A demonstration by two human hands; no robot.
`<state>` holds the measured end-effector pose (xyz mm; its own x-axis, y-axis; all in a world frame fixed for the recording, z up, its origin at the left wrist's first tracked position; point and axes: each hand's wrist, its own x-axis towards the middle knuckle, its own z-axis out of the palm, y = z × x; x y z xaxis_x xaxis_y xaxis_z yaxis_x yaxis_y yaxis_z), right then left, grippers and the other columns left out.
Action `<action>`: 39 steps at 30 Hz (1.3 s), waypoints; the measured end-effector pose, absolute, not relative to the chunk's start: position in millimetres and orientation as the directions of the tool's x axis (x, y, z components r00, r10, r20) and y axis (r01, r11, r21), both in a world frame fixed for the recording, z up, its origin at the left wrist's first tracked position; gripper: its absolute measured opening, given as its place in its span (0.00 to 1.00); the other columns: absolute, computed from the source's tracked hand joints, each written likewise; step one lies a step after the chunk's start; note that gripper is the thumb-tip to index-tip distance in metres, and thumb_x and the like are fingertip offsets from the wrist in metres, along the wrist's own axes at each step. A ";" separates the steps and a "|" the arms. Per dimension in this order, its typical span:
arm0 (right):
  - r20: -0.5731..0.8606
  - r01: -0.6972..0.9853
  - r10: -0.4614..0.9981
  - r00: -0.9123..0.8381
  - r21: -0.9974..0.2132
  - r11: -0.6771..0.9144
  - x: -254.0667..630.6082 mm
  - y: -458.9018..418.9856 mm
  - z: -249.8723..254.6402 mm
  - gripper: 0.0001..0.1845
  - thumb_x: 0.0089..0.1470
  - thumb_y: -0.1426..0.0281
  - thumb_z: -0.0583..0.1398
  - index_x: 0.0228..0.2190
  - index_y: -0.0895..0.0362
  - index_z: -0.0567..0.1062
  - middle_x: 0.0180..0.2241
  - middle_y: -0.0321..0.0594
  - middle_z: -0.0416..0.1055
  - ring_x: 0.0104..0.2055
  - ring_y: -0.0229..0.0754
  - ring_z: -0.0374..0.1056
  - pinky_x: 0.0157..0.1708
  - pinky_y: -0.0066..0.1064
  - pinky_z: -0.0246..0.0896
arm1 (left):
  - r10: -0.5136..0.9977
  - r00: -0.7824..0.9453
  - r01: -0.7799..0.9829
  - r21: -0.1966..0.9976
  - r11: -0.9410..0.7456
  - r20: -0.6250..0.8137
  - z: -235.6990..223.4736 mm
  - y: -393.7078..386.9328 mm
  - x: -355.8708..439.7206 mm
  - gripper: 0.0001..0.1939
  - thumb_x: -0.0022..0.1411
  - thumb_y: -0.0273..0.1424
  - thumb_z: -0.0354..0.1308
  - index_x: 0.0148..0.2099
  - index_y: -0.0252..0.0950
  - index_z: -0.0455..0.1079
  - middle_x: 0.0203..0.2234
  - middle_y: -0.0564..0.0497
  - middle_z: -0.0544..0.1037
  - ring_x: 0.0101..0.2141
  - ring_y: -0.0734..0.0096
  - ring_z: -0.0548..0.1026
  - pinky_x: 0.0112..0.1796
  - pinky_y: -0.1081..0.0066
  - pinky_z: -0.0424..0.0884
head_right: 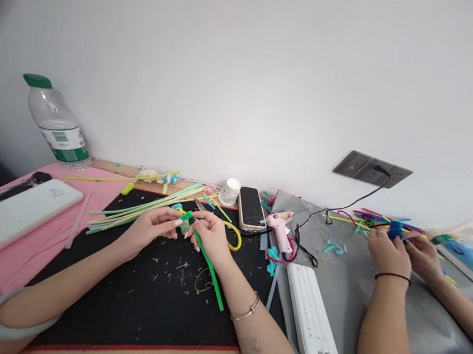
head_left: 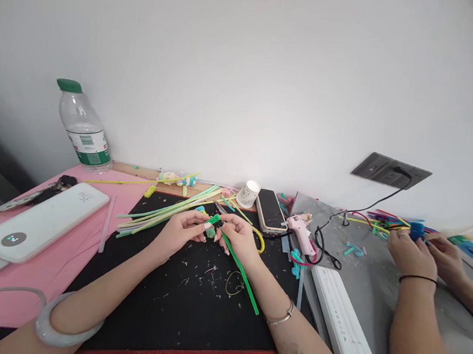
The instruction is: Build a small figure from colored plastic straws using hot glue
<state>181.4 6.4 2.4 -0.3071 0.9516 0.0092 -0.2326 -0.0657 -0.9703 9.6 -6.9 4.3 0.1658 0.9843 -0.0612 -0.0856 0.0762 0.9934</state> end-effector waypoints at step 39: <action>0.011 -0.134 0.937 -0.348 -0.990 -0.038 177.0 0.5 2.2 0.15 0.48 0.62 0.63 0.29 0.55 0.62 0.16 0.29 0.71 0.09 0.29 0.56 0.09 0.20 0.48 | 0.980 0.193 -0.179 0.980 0.087 -0.051 -1.1 -5.9 9.3 0.13 0.52 0.39 0.65 0.34 0.36 0.74 0.26 0.52 0.76 0.27 0.73 0.73 0.34 0.70 0.71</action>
